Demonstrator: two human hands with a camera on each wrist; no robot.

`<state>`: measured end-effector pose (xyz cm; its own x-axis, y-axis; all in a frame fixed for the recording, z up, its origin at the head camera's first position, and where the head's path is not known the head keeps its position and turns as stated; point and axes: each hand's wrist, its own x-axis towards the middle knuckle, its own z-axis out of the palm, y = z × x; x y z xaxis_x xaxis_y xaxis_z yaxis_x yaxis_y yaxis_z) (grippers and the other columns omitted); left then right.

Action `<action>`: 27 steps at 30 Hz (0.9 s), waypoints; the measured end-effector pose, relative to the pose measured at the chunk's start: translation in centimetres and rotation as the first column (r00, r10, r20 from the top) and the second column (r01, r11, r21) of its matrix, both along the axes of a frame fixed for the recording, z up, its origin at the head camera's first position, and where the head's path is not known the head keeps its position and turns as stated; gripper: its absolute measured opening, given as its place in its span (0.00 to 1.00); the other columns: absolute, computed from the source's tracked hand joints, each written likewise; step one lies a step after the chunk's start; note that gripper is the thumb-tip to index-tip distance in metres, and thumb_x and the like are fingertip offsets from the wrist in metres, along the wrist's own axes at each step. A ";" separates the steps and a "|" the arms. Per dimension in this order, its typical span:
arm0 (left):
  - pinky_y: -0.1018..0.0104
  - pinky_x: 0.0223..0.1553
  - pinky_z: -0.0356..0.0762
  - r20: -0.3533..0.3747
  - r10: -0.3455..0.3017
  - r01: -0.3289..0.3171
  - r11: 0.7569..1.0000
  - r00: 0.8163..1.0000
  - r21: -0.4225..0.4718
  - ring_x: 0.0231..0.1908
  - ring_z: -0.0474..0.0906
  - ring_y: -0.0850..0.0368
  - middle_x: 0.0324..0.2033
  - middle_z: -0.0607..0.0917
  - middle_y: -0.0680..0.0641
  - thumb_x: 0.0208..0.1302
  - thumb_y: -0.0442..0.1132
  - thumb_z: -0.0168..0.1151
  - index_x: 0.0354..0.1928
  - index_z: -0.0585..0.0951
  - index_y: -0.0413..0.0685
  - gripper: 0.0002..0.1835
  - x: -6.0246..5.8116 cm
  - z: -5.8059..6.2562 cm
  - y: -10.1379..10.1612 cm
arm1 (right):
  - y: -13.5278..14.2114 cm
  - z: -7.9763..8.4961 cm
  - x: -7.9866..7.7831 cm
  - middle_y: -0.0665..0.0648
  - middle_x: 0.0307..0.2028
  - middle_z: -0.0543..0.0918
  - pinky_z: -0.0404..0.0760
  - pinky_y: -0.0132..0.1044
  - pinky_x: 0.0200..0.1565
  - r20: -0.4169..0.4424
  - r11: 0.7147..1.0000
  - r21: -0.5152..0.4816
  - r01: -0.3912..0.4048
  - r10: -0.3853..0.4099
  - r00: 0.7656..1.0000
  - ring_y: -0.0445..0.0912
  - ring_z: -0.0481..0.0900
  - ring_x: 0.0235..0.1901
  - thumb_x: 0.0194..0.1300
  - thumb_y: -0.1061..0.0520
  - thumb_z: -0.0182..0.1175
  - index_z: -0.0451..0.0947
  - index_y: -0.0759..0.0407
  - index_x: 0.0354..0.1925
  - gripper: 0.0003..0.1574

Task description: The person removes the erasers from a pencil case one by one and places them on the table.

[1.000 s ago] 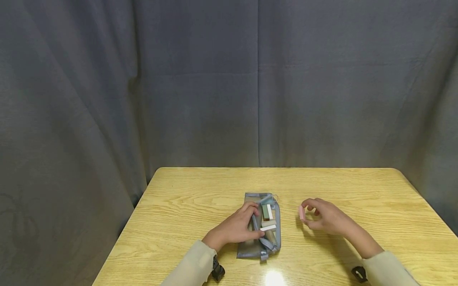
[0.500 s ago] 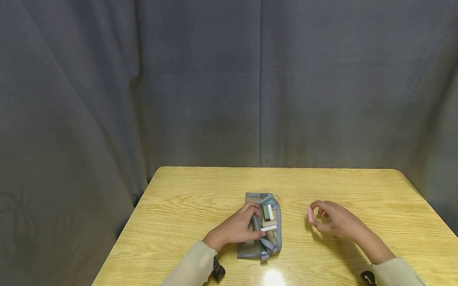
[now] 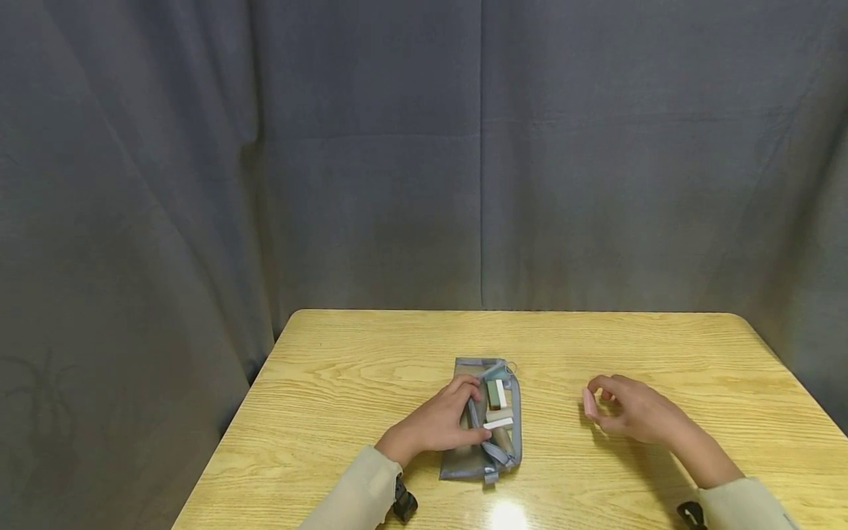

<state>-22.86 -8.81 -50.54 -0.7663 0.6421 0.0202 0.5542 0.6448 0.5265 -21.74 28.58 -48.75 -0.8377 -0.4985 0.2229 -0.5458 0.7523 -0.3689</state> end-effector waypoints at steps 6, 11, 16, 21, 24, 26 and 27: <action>0.59 0.66 0.69 -0.003 -0.005 0.005 1.000 1.000 0.003 0.69 0.64 0.53 0.72 0.61 0.50 0.67 0.63 0.61 0.59 0.69 0.53 0.29 0.0 0.0 0.1 | 0.4 0.2 -0.1 0.53 0.37 0.81 0.79 0.39 0.34 0.060 0.999 0.030 0.016 -0.018 0.998 0.46 0.79 0.35 0.55 0.57 0.74 0.79 0.53 0.47 0.21; 0.59 0.66 0.69 -0.003 -0.004 0.004 1.000 1.000 0.007 0.69 0.64 0.53 0.72 0.62 0.50 0.67 0.61 0.62 0.59 0.70 0.52 0.29 0.0 0.0 0.1 | 0.7 0.2 -0.3 0.54 0.38 0.81 0.79 0.41 0.35 0.088 0.998 0.054 0.039 -0.044 0.995 0.48 0.80 0.36 0.56 0.56 0.73 0.80 0.54 0.48 0.20; 0.60 0.66 0.69 -0.009 -0.001 0.001 1.000 1.000 0.001 0.69 0.64 0.54 0.71 0.63 0.50 0.66 0.61 0.63 0.59 0.70 0.53 0.28 -0.1 -0.1 0.1 | 1.1 0.3 -0.5 0.55 0.39 0.81 0.79 0.43 0.36 0.132 0.995 0.074 0.071 -0.080 0.988 0.48 0.79 0.37 0.55 0.55 0.73 0.80 0.53 0.49 0.22; 0.60 0.67 0.69 -0.016 -0.002 0.002 1.000 1.000 -0.005 0.69 0.64 0.54 0.71 0.63 0.50 0.67 0.61 0.63 0.58 0.70 0.53 0.28 -0.1 -0.1 0.1 | 1.5 0.3 -0.8 0.56 0.40 0.79 0.78 0.44 0.36 0.173 0.994 0.083 0.077 -0.090 0.981 0.49 0.78 0.38 0.53 0.57 0.73 0.80 0.55 0.51 0.25; 0.60 0.67 0.69 -0.015 -0.002 0.002 1.000 1.000 -0.004 0.70 0.64 0.54 0.71 0.62 0.50 0.66 0.61 0.63 0.58 0.70 0.53 0.28 -0.1 -0.1 0.1 | 1.6 0.2 -1.0 0.56 0.40 0.78 0.77 0.43 0.36 0.163 0.994 0.089 0.065 -0.079 0.984 0.48 0.76 0.37 0.52 0.58 0.73 0.79 0.57 0.50 0.26; 0.60 0.66 0.69 -0.018 -0.004 0.004 1.000 1.000 -0.002 0.70 0.64 0.54 0.71 0.63 0.50 0.66 0.61 0.62 0.58 0.70 0.53 0.28 -0.1 -0.1 0.1 | 1.6 0.2 -1.1 0.56 0.40 0.78 0.77 0.43 0.35 0.163 0.993 0.094 0.066 -0.081 0.983 0.47 0.75 0.36 0.51 0.58 0.74 0.79 0.58 0.50 0.27; 0.60 0.67 0.69 -0.014 -0.003 0.003 1.000 1.000 -0.002 0.70 0.64 0.54 0.72 0.62 0.50 0.67 0.61 0.62 0.59 0.70 0.52 0.28 -0.1 -0.1 0.1 | 1.6 0.2 -1.1 0.56 0.40 0.78 0.77 0.43 0.35 0.163 0.993 0.100 0.065 -0.081 0.983 0.47 0.75 0.36 0.51 0.58 0.74 0.79 0.58 0.51 0.27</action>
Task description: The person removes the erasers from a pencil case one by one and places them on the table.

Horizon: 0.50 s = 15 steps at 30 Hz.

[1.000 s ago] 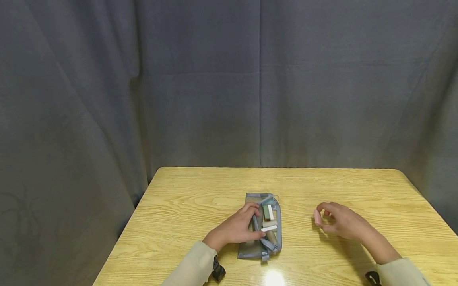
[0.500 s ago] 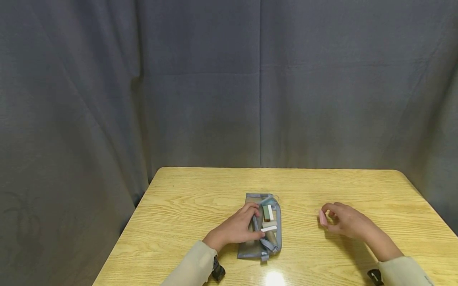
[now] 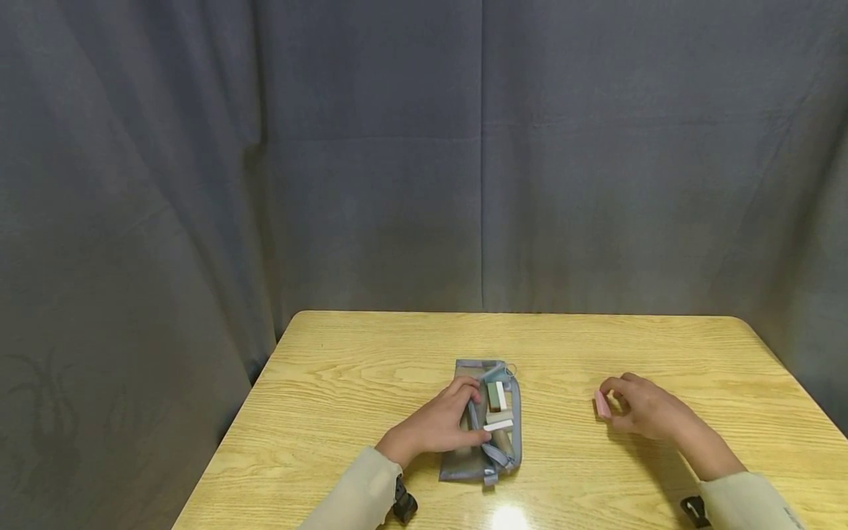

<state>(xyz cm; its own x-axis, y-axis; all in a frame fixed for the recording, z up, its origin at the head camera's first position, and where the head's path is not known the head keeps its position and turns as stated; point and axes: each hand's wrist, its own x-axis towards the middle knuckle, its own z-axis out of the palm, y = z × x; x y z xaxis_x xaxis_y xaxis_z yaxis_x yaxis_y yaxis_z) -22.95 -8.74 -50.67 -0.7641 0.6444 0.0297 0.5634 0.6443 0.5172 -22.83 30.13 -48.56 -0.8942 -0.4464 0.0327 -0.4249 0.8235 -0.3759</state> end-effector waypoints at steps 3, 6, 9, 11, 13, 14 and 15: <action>0.60 0.67 0.68 0.000 -0.001 0.001 1.000 1.000 0.003 0.70 0.64 0.54 0.71 0.63 0.49 0.67 0.62 0.62 0.59 0.70 0.52 0.29 0.0 -0.1 0.0 | 0.0 -0.1 -0.1 0.57 0.41 0.78 0.77 0.43 0.35 0.009 1.000 0.011 0.001 -0.001 1.000 0.47 0.74 0.36 0.52 0.58 0.75 0.79 0.59 0.51 0.28; 0.60 0.66 0.69 0.003 -0.001 0.000 1.000 1.000 0.003 0.70 0.64 0.55 0.71 0.62 0.50 0.67 0.62 0.62 0.59 0.70 0.52 0.29 0.0 -0.1 0.0 | 0.0 -0.2 -0.1 0.57 0.41 0.78 0.76 0.43 0.35 0.014 1.000 0.016 -0.002 0.002 1.000 0.47 0.73 0.36 0.53 0.57 0.75 0.79 0.60 0.52 0.28; 0.61 0.65 0.70 0.002 -0.001 0.001 1.000 1.000 0.008 0.68 0.65 0.55 0.71 0.63 0.50 0.66 0.62 0.62 0.58 0.70 0.53 0.28 0.0 -0.1 -0.1 | -0.1 -0.3 -0.1 0.56 0.40 0.77 0.74 0.41 0.34 0.000 1.000 0.009 -0.007 0.007 1.000 0.45 0.71 0.34 0.54 0.56 0.75 0.79 0.59 0.52 0.27; 0.62 0.63 0.71 0.002 -0.001 0.001 1.000 1.000 0.012 0.67 0.65 0.55 0.71 0.63 0.50 0.66 0.62 0.62 0.57 0.70 0.53 0.28 0.0 -0.1 -0.1 | -0.1 -0.4 0.0 0.54 0.38 0.76 0.72 0.39 0.32 -0.015 1.000 0.007 -0.009 0.010 1.000 0.44 0.69 0.33 0.56 0.55 0.75 0.79 0.58 0.51 0.26; 0.62 0.62 0.71 0.002 -0.002 0.002 1.000 1.000 0.017 0.67 0.66 0.55 0.70 0.64 0.50 0.66 0.61 0.62 0.57 0.70 0.52 0.28 0.0 0.0 -0.1 | -0.2 -0.5 0.1 0.52 0.37 0.75 0.69 0.37 0.32 -0.038 1.000 0.003 -0.017 0.017 0.999 0.43 0.67 0.32 0.56 0.53 0.76 0.80 0.58 0.51 0.25; 0.62 0.63 0.71 0.002 -0.003 0.003 1.000 1.000 0.016 0.67 0.66 0.55 0.70 0.64 0.50 0.66 0.61 0.62 0.57 0.70 0.52 0.28 0.0 0.0 -0.1 | -0.1 -0.5 0.1 0.52 0.37 0.75 0.68 0.37 0.31 -0.051 1.000 0.003 -0.023 0.023 0.998 0.43 0.66 0.31 0.57 0.53 0.76 0.80 0.58 0.50 0.25; 0.62 0.63 0.71 -0.001 -0.005 0.005 1.000 1.000 0.014 0.67 0.66 0.55 0.70 0.64 0.49 0.66 0.61 0.62 0.57 0.70 0.52 0.28 0.0 0.1 -0.1 | -0.1 -0.5 0.1 0.52 0.36 0.74 0.68 0.37 0.31 -0.061 1.000 0.002 -0.028 0.028 0.998 0.43 0.66 0.31 0.57 0.53 0.76 0.80 0.58 0.50 0.25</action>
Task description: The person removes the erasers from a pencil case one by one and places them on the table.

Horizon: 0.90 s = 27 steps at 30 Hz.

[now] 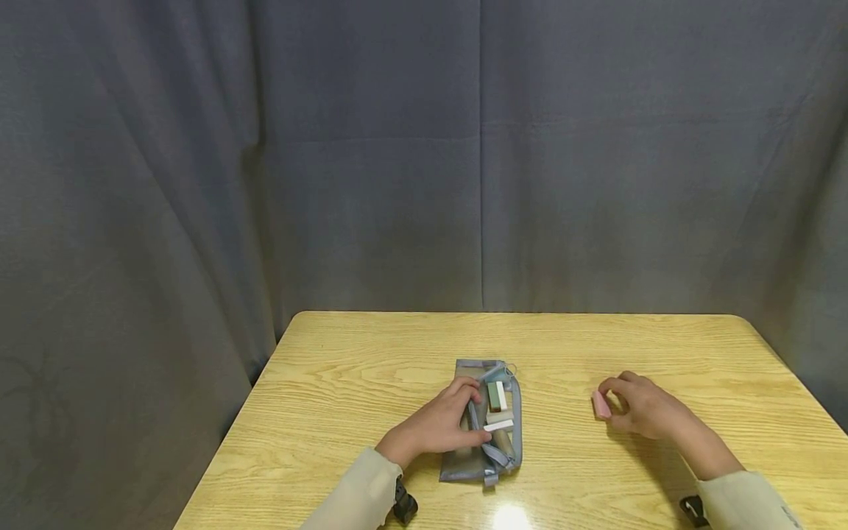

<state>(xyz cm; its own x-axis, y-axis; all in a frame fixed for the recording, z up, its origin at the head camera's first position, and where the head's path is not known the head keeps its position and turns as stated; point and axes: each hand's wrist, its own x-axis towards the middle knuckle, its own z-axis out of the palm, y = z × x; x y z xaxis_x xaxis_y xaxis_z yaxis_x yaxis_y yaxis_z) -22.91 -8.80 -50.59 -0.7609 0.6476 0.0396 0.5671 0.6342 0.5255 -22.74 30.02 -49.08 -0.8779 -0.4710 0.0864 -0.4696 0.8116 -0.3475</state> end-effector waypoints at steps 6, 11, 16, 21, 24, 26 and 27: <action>0.61 0.63 0.71 0.018 0.000 0.000 1.000 1.000 0.002 0.68 0.65 0.53 0.71 0.63 0.50 0.67 0.61 0.62 0.57 0.70 0.52 0.27 0.0 0.1 0.0 | 0.0 -0.2 0.0 0.51 0.37 0.74 0.68 0.37 0.31 0.005 1.000 0.008 0.006 -0.006 1.000 0.44 0.66 0.32 0.57 0.52 0.76 0.80 0.58 0.52 0.26; 0.61 0.64 0.71 0.020 0.008 -0.008 1.000 1.000 0.000 0.68 0.65 0.53 0.71 0.63 0.51 0.66 0.62 0.62 0.57 0.70 0.52 0.28 0.0 -0.1 0.1 | -0.1 -0.2 0.0 0.52 0.38 0.74 0.68 0.39 0.32 0.014 1.000 0.023 0.019 -0.020 1.000 0.46 0.67 0.34 0.56 0.53 0.75 0.79 0.58 0.52 0.27; 0.61 0.63 0.71 0.015 0.011 -0.011 1.000 1.000 0.004 0.68 0.65 0.54 0.71 0.63 0.51 0.66 0.62 0.62 0.56 0.70 0.52 0.27 -0.1 -0.2 0.1 | -0.1 -0.1 0.0 0.52 0.39 0.75 0.68 0.40 0.32 0.014 1.000 0.018 0.021 -0.021 1.000 0.46 0.67 0.34 0.56 0.54 0.75 0.80 0.57 0.51 0.26; 0.61 0.63 0.71 0.012 0.007 -0.007 1.000 1.000 0.005 0.68 0.65 0.53 0.71 0.63 0.50 0.66 0.61 0.62 0.56 0.70 0.52 0.27 -0.1 -0.2 0.0 | -0.1 0.0 0.0 0.52 0.38 0.74 0.68 0.39 0.32 0.023 1.000 0.014 0.024 -0.025 0.999 0.46 0.66 0.34 0.56 0.54 0.75 0.80 0.58 0.52 0.26; 0.61 0.63 0.71 0.006 0.001 -0.001 1.000 1.000 0.004 0.68 0.65 0.53 0.70 0.63 0.50 0.67 0.61 0.62 0.56 0.70 0.52 0.27 -0.1 -0.2 0.0 | -0.1 -0.1 -0.1 0.52 0.38 0.73 0.68 0.39 0.32 0.035 1.000 0.016 0.023 -0.024 0.999 0.46 0.66 0.34 0.56 0.54 0.75 0.80 0.58 0.52 0.26; 0.61 0.63 0.71 0.004 -0.001 0.001 1.000 1.000 0.003 0.68 0.65 0.54 0.70 0.63 0.49 0.67 0.61 0.62 0.56 0.70 0.52 0.27 -0.1 -0.2 0.0 | -0.1 0.0 -0.1 0.52 0.38 0.74 0.68 0.40 0.33 0.044 1.000 0.019 0.025 -0.026 0.999 0.46 0.66 0.34 0.56 0.54 0.75 0.80 0.58 0.52 0.26; 0.62 0.63 0.71 0.003 -0.001 0.001 1.000 1.000 0.002 0.68 0.65 0.54 0.70 0.63 0.50 0.67 0.62 0.62 0.56 0.70 0.52 0.27 -0.1 -0.2 0.0 | 0.0 0.0 -0.1 0.52 0.38 0.74 0.69 0.41 0.33 0.047 1.000 0.019 0.025 -0.026 0.999 0.46 0.66 0.34 0.57 0.54 0.75 0.80 0.58 0.52 0.26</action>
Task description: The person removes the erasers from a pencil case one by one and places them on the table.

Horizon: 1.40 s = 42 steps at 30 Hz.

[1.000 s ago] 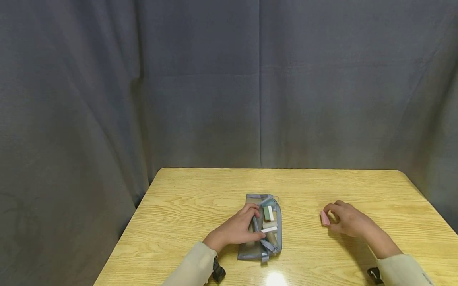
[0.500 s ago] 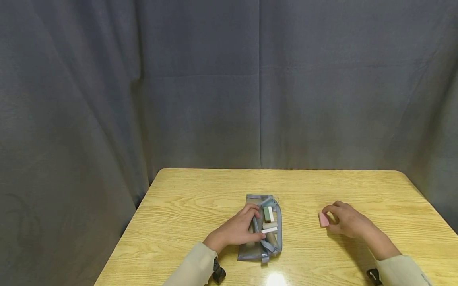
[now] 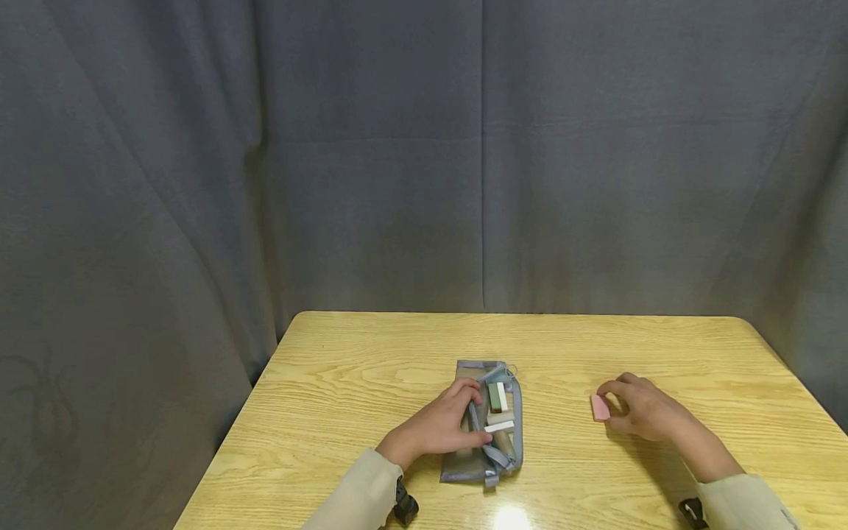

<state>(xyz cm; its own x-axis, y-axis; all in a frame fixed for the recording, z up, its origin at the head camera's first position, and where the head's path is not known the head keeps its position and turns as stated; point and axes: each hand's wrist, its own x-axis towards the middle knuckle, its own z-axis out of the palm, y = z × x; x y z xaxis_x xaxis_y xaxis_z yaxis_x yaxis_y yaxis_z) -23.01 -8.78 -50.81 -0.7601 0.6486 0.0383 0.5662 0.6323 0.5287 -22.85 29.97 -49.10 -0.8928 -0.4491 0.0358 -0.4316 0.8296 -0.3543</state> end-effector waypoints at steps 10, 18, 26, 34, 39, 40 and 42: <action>0.60 0.63 0.71 0.002 -0.002 0.002 1.000 1.000 -0.004 0.67 0.65 0.53 0.71 0.63 0.49 0.67 0.62 0.61 0.57 0.69 0.51 0.28 0.0 0.0 0.0 | -0.4 0.6 0.1 0.60 0.46 0.79 0.76 0.42 0.35 -0.011 0.999 -0.045 0.003 -0.003 1.000 0.46 0.73 0.35 0.59 0.51 0.73 0.78 0.64 0.56 0.31; 0.61 0.63 0.71 0.021 0.013 -0.013 1.000 1.000 -0.005 0.68 0.65 0.54 0.71 0.62 0.50 0.67 0.62 0.62 0.57 0.70 0.53 0.28 0.1 0.1 0.1 | -2.0 1.6 0.0 0.64 0.50 0.78 0.79 0.47 0.37 0.000 0.998 -0.066 0.005 -0.005 1.000 0.49 0.77 0.38 0.62 0.54 0.70 0.77 0.65 0.58 0.29; 0.61 0.62 0.71 0.033 0.023 -0.023 1.000 0.999 -0.018 0.68 0.64 0.54 0.72 0.61 0.52 0.67 0.63 0.61 0.57 0.69 0.56 0.27 0.1 -0.1 0.1 | -3.7 2.3 -0.1 0.65 0.49 0.77 0.81 0.46 0.38 0.035 0.990 -0.138 0.003 0.002 0.999 0.54 0.82 0.42 0.62 0.56 0.70 0.76 0.65 0.59 0.30; 0.61 0.62 0.71 0.029 0.023 -0.022 1.000 0.999 -0.020 0.67 0.65 0.54 0.72 0.61 0.52 0.67 0.63 0.61 0.57 0.69 0.55 0.28 0.2 0.0 0.1 | -5.1 2.3 -0.4 0.67 0.50 0.76 0.78 0.38 0.33 0.057 0.984 -0.177 -0.014 0.024 0.998 0.42 0.78 0.31 0.63 0.54 0.71 0.74 0.65 0.62 0.33; 0.61 0.63 0.71 0.034 0.025 -0.024 1.000 0.999 -0.014 0.68 0.64 0.55 0.71 0.61 0.52 0.67 0.63 0.60 0.58 0.69 0.55 0.28 0.1 -0.1 0.0 | -6.0 2.3 -0.7 0.65 0.49 0.78 0.78 0.43 0.37 0.004 0.987 -0.162 -0.026 0.027 1.000 0.50 0.79 0.39 0.61 0.53 0.72 0.75 0.63 0.61 0.33; 0.61 0.63 0.71 0.034 0.024 -0.024 1.000 0.999 -0.014 0.68 0.64 0.55 0.71 0.61 0.52 0.67 0.63 0.60 0.58 0.69 0.55 0.28 0.1 -0.1 0.0 | -6.1 2.3 -0.7 0.64 0.48 0.78 0.78 0.44 0.37 -0.005 0.986 -0.161 -0.031 0.031 1.000 0.52 0.79 0.40 0.61 0.53 0.72 0.76 0.63 0.61 0.33; 0.61 0.63 0.71 0.032 0.022 -0.022 1.000 0.999 -0.012 0.68 0.64 0.55 0.71 0.62 0.52 0.67 0.63 0.61 0.58 0.69 0.55 0.28 0.1 0.0 0.0 | -6.4 2.3 -0.8 0.64 0.49 0.79 0.79 0.45 0.39 -0.014 0.985 -0.165 -0.039 0.037 0.999 0.54 0.80 0.42 0.61 0.53 0.72 0.76 0.63 0.61 0.33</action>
